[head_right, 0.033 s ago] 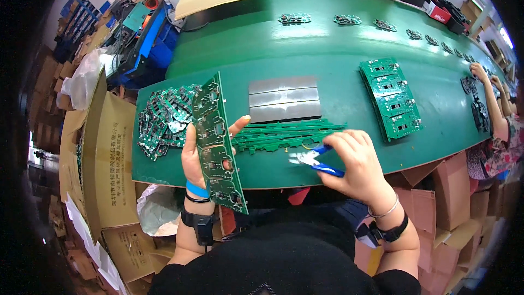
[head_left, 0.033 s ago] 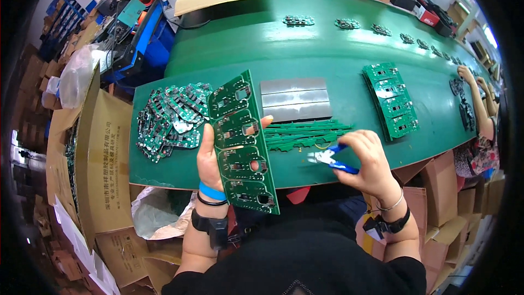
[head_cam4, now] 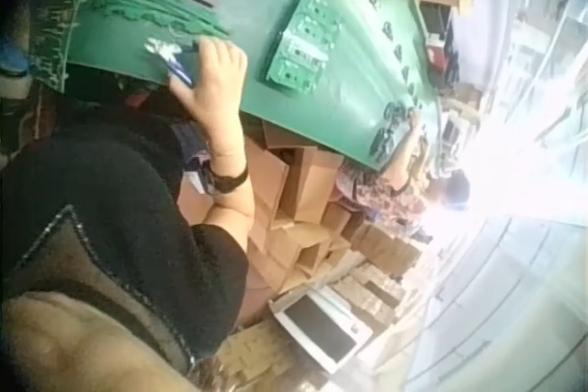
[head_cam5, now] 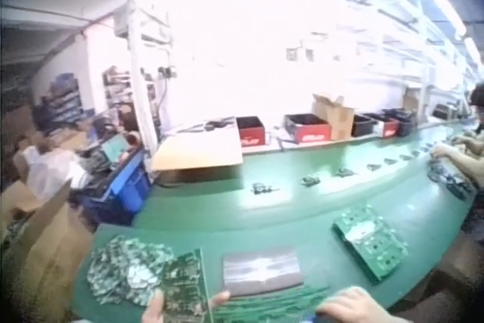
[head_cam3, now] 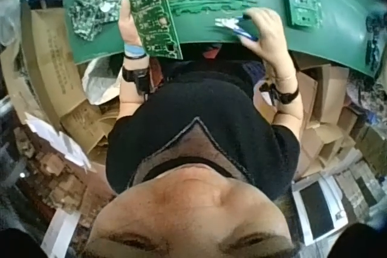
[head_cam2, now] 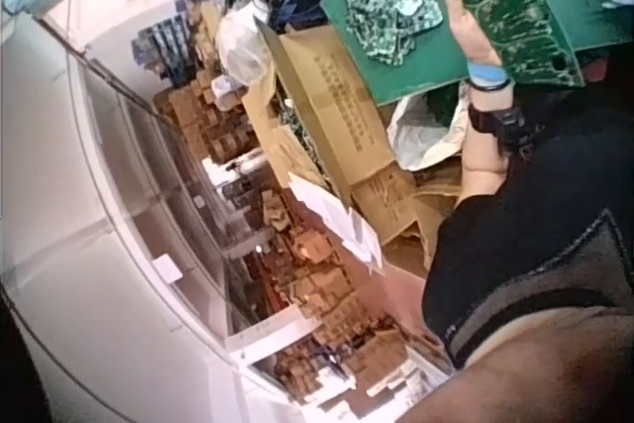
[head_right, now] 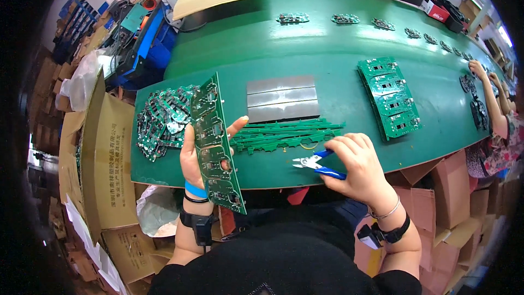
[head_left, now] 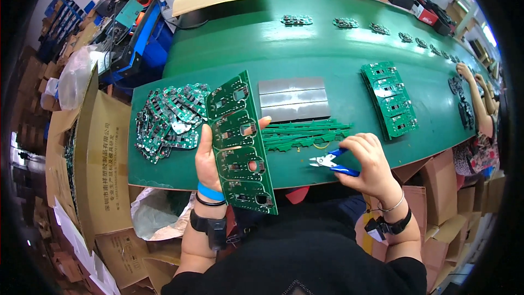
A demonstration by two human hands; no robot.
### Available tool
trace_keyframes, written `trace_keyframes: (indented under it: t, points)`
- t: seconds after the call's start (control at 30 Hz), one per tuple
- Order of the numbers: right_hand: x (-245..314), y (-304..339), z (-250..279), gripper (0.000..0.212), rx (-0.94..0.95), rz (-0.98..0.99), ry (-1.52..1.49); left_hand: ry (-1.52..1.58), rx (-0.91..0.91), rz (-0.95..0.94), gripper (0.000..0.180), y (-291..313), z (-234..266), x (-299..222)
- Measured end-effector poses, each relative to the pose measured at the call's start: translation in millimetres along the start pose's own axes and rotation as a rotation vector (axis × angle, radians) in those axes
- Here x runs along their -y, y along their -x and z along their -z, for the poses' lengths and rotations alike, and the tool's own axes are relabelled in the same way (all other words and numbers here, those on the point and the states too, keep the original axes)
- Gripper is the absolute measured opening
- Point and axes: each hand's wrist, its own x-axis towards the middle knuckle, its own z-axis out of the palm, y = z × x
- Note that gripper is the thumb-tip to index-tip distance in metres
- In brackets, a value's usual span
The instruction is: The worker is using diagonal pliers to snip excess leads or components from printed circuit boards on a factory assembly line.
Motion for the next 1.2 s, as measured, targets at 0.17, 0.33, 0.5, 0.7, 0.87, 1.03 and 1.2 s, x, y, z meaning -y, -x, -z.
trace_keyframes:
  t: [0.17,0.33,0.5,0.7,0.87,1.03,1.2]
  points:
    - [-20.6,11.5,5.4,0.053,-0.029,0.0,0.186,0.017,-0.018,0.052,0.07,-11.4,-4.0,11.8]
    - [8.6,-32.2,-2.9,0.043,-0.189,0.091,-0.156,0.028,-0.023,0.154,0.074,-19.2,-7.8,29.4]
    - [20.0,-57.9,-10.5,0.016,-0.263,0.266,-0.252,-0.02,-0.018,0.182,0.076,-20.0,-5.2,36.4]
    - [14.4,-64.0,7.6,0.018,-0.054,0.313,-0.157,-0.176,-0.104,0.239,0.072,-23.8,-31.6,18.9]
    - [-3.8,-71.7,12.0,0.012,-0.063,0.165,-0.143,-1.373,-0.313,0.112,0.049,-66.2,-88.0,-30.7]
    - [7.8,-69.5,-13.0,0.008,0.263,0.18,0.045,-2.489,0.479,-0.113,0.039,-148.5,-89.0,-58.0]
    - [13.0,-71.2,-32.7,0.006,0.294,0.3,0.155,-2.889,0.251,0.141,0.038,-170.1,-75.3,-17.1]
